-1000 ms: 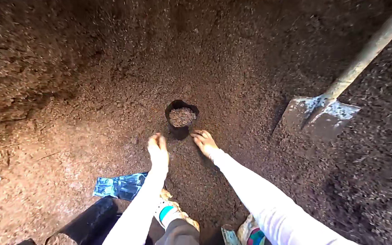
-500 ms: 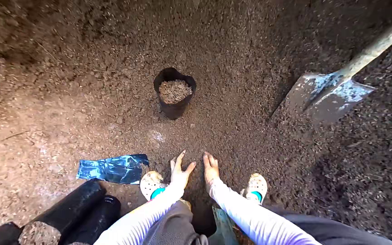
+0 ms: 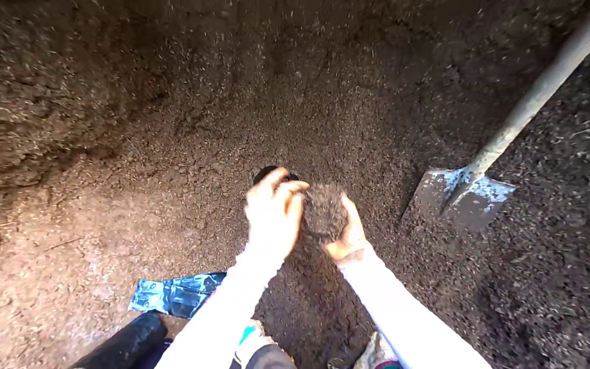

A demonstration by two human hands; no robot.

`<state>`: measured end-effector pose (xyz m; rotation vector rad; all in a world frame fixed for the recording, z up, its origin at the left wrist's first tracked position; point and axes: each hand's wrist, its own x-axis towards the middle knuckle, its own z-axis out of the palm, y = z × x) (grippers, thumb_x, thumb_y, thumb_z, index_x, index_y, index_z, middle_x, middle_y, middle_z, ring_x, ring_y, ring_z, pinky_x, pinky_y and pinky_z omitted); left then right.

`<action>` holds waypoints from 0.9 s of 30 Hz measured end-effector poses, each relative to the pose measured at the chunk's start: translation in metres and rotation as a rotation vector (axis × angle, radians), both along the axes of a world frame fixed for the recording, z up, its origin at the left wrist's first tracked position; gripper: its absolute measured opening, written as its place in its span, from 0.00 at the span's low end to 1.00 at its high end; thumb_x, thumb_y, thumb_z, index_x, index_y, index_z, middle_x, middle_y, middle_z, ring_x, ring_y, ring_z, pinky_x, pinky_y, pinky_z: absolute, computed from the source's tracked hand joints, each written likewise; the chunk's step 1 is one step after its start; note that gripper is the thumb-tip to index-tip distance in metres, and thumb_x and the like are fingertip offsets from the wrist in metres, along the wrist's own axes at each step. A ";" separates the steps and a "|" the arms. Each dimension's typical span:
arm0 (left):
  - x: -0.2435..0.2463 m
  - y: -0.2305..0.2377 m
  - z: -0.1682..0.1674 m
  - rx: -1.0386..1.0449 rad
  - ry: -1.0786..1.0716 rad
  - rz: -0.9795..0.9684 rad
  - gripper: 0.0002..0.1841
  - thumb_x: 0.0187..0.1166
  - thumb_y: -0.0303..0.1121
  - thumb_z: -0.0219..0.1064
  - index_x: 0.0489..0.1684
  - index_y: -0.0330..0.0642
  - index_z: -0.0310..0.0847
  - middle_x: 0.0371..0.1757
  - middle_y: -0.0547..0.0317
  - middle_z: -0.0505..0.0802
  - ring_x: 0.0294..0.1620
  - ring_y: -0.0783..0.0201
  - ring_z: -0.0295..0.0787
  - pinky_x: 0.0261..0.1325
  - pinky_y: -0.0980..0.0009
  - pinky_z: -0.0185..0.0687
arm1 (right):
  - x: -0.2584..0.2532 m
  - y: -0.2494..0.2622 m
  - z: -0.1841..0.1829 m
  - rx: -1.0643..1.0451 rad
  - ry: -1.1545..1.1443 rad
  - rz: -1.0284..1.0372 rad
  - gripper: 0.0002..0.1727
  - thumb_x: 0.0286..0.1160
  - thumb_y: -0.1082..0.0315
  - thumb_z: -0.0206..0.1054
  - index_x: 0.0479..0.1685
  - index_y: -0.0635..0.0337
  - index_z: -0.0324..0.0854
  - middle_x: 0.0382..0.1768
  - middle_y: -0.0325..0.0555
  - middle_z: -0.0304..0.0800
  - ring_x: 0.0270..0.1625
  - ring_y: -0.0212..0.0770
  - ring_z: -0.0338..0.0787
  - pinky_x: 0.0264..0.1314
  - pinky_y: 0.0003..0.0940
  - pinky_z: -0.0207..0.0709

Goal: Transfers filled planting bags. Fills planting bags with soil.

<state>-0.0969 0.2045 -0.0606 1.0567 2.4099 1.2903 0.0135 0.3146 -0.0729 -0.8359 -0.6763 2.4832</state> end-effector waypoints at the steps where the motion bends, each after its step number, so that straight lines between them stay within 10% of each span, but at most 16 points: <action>1: -0.022 -0.003 0.001 -0.092 0.104 0.049 0.17 0.87 0.44 0.56 0.61 0.62 0.91 0.87 0.51 0.73 0.79 0.38 0.71 0.67 0.35 0.69 | -0.010 0.005 0.009 0.023 0.013 0.021 0.25 0.86 0.41 0.51 0.62 0.48 0.80 0.49 0.46 0.93 0.51 0.44 0.94 0.49 0.45 0.90; 4: -0.069 -0.003 -0.005 -0.467 -0.062 -0.029 0.20 0.86 0.46 0.63 0.73 0.56 0.85 0.87 0.38 0.70 0.77 0.31 0.75 0.67 0.32 0.76 | -0.045 0.012 0.018 0.110 0.083 0.098 0.27 0.82 0.39 0.57 0.71 0.42 0.77 0.58 0.43 0.91 0.57 0.43 0.92 0.55 0.45 0.90; 9: -0.075 0.010 0.004 -0.445 -0.299 -0.139 0.31 0.73 0.23 0.71 0.79 0.31 0.71 0.76 0.32 0.82 0.77 0.39 0.79 0.79 0.39 0.72 | -0.084 0.005 0.013 0.410 -0.152 0.087 0.28 0.83 0.48 0.63 0.81 0.40 0.68 0.57 0.40 0.88 0.51 0.34 0.89 0.50 0.33 0.86; 15: -0.067 0.008 0.010 -0.510 -0.335 -0.097 0.40 0.70 0.26 0.77 0.85 0.28 0.62 0.81 0.32 0.76 0.84 0.40 0.72 0.85 0.44 0.66 | -0.090 0.007 0.027 1.069 -0.429 0.288 0.22 0.85 0.60 0.62 0.75 0.55 0.77 0.80 0.58 0.70 0.82 0.52 0.70 0.81 0.52 0.68; 18: -0.078 -0.003 -0.006 -0.408 -0.323 -0.114 0.41 0.71 0.29 0.79 0.86 0.30 0.62 0.86 0.35 0.72 0.87 0.42 0.68 0.87 0.45 0.62 | -0.090 0.022 0.056 1.205 -0.352 0.542 0.22 0.92 0.65 0.45 0.73 0.59 0.80 0.78 0.53 0.77 0.81 0.46 0.75 0.83 0.47 0.68; 21: -0.084 -0.014 -0.009 -0.317 -0.396 -0.095 0.33 0.81 0.29 0.68 0.88 0.39 0.63 0.84 0.42 0.76 0.76 0.49 0.82 0.78 0.49 0.75 | -0.094 0.049 0.055 1.317 -0.545 0.618 0.18 0.91 0.70 0.49 0.72 0.59 0.78 0.69 0.54 0.85 0.66 0.49 0.89 0.67 0.51 0.84; 23: -0.087 -0.018 -0.010 -0.260 -0.461 -0.008 0.24 0.88 0.32 0.61 0.83 0.46 0.66 0.76 0.45 0.82 0.53 0.52 0.93 0.56 0.52 0.89 | -0.098 0.068 0.043 1.396 -0.794 0.763 0.22 0.88 0.61 0.62 0.74 0.62 0.75 0.65 0.62 0.85 0.64 0.59 0.89 0.68 0.60 0.80; 27: -0.088 -0.017 0.005 -0.678 -0.391 -0.003 0.34 0.90 0.60 0.52 0.72 0.35 0.76 0.67 0.33 0.88 0.71 0.37 0.84 0.73 0.34 0.74 | -0.103 0.072 0.011 1.369 -1.043 1.171 0.38 0.82 0.37 0.62 0.69 0.65 0.79 0.62 0.67 0.87 0.64 0.64 0.88 0.66 0.66 0.78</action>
